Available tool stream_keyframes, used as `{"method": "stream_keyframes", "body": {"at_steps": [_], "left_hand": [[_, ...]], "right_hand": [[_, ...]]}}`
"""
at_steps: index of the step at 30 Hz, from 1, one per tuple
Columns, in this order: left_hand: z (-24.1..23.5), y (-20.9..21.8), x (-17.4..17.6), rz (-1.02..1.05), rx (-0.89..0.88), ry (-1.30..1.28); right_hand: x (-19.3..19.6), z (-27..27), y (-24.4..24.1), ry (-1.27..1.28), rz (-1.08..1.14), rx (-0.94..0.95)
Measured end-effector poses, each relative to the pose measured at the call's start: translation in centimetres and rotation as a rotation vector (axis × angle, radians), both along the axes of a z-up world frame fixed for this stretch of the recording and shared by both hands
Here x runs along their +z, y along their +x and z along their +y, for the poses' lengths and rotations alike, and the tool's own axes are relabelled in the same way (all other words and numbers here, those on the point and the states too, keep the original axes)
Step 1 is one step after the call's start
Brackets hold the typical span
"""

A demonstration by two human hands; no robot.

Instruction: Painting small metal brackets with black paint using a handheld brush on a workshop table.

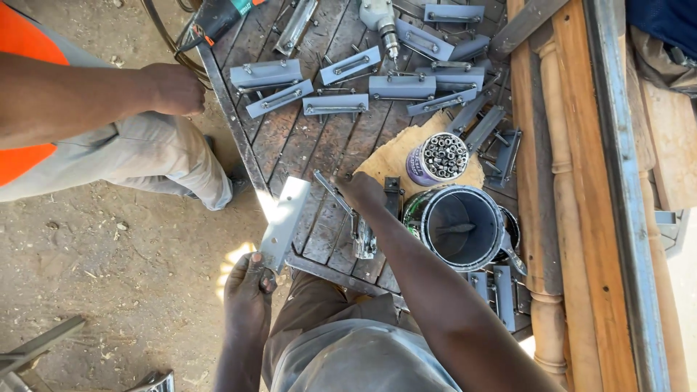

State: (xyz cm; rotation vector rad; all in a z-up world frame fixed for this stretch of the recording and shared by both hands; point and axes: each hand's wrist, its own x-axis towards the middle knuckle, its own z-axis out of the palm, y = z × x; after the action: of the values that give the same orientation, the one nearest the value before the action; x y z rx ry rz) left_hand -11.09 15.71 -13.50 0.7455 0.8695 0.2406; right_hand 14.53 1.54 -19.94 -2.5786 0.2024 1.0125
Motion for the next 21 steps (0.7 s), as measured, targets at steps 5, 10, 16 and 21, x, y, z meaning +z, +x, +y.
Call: {"method": "stream_keyframes", "body": {"at_steps": [5,10,16,21], "left_hand": [[-0.2,0.6,-0.9,-0.038,-0.029,-0.037],[-0.6,1.0,-0.4,-0.09,-0.141,0.006],[-2.4,1.9,0.3,-0.022,-0.279,0.183],[-5.2,2.7,2.0,-0.129,-0.372,0.336]], "right_hand": [[-4.8,-1.8,1.3,0.253,0.031,-0.121],[4.7,-2.8,-0.5,0.44,0.148,-0.39],[12.6,-7.5,-5.6,1.042,0.051,-0.407],[15.0,-10.4,-9.1,1.596,0.184,-0.599]]}}
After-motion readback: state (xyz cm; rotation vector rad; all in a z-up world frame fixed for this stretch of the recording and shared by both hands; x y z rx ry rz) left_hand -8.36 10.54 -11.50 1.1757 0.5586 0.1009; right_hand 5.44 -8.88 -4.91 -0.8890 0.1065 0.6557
